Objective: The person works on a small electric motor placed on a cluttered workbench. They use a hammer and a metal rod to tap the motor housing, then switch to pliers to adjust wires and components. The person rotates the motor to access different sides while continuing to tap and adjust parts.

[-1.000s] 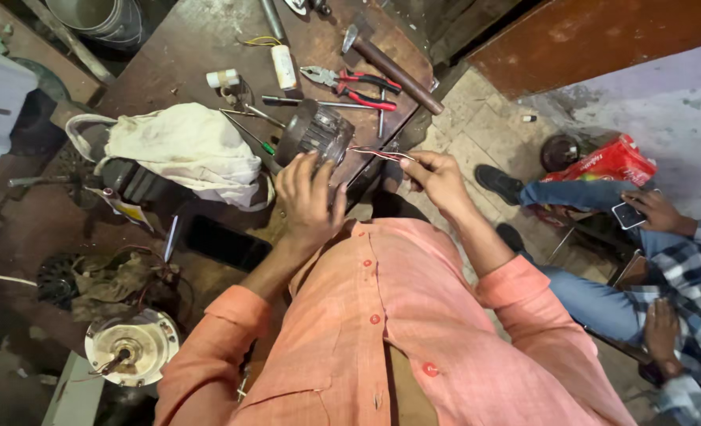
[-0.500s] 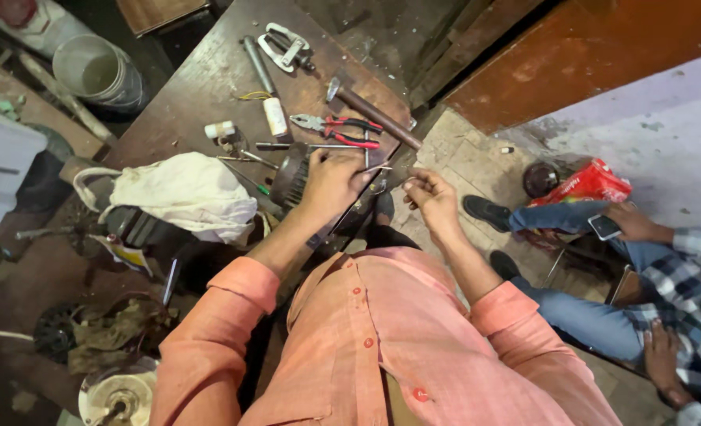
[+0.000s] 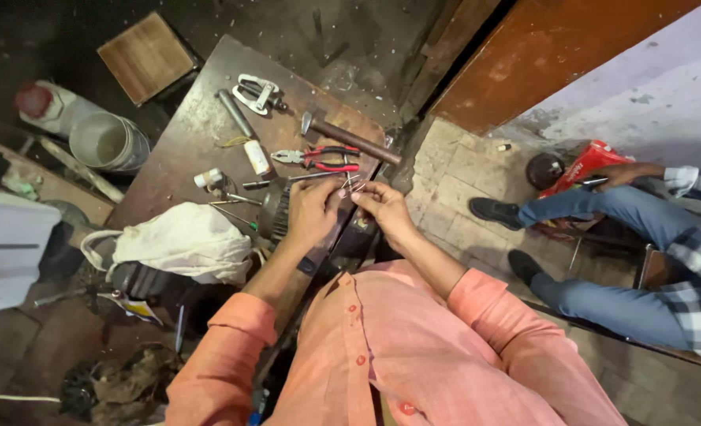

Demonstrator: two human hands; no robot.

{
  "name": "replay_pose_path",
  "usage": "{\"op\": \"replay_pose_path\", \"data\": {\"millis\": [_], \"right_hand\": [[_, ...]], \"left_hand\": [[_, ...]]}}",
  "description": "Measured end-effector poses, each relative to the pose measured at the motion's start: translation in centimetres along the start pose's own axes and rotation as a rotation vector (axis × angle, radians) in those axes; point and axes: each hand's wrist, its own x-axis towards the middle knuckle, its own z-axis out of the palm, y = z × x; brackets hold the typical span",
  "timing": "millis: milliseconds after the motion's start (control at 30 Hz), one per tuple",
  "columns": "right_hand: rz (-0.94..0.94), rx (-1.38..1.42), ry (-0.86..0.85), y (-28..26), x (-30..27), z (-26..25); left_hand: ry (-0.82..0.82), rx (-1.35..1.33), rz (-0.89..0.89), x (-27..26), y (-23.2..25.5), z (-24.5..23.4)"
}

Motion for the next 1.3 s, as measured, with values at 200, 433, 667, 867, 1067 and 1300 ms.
{"op": "replay_pose_path", "data": {"millis": [200,433,667,867,1067,1300], "right_hand": [[-0.017,-0.113,0.049,-0.9,-0.6,0.7],[-0.067,-0.166,0.123,3.5,1.0,-1.4],[0.248,0.06,0.106,5.0,1.3,-2.4],[0.232,-0.037,0.053,3.8,-0.8,-3.2],[-0.056,-0.437,-0.079,2.7,-5.1,-2.5],[-0.159,-0.57,-0.039,2.5,-5.6,-2.8]], "left_hand": [[-0.028,0.106,0.029,-0.5,0.4,-0.1],[0.035,0.043,-0.081,-1.3,-1.0,0.8],[0.146,-0.107,-0.164,-0.7,-0.2,0.2],[0.185,-0.449,-0.345,-1.3,-1.2,-0.5],[0.103,-0.592,-0.292,-1.1,-0.9,-1.3],[0.104,0.031,0.035,-4.6,3.2,-1.9]]}}
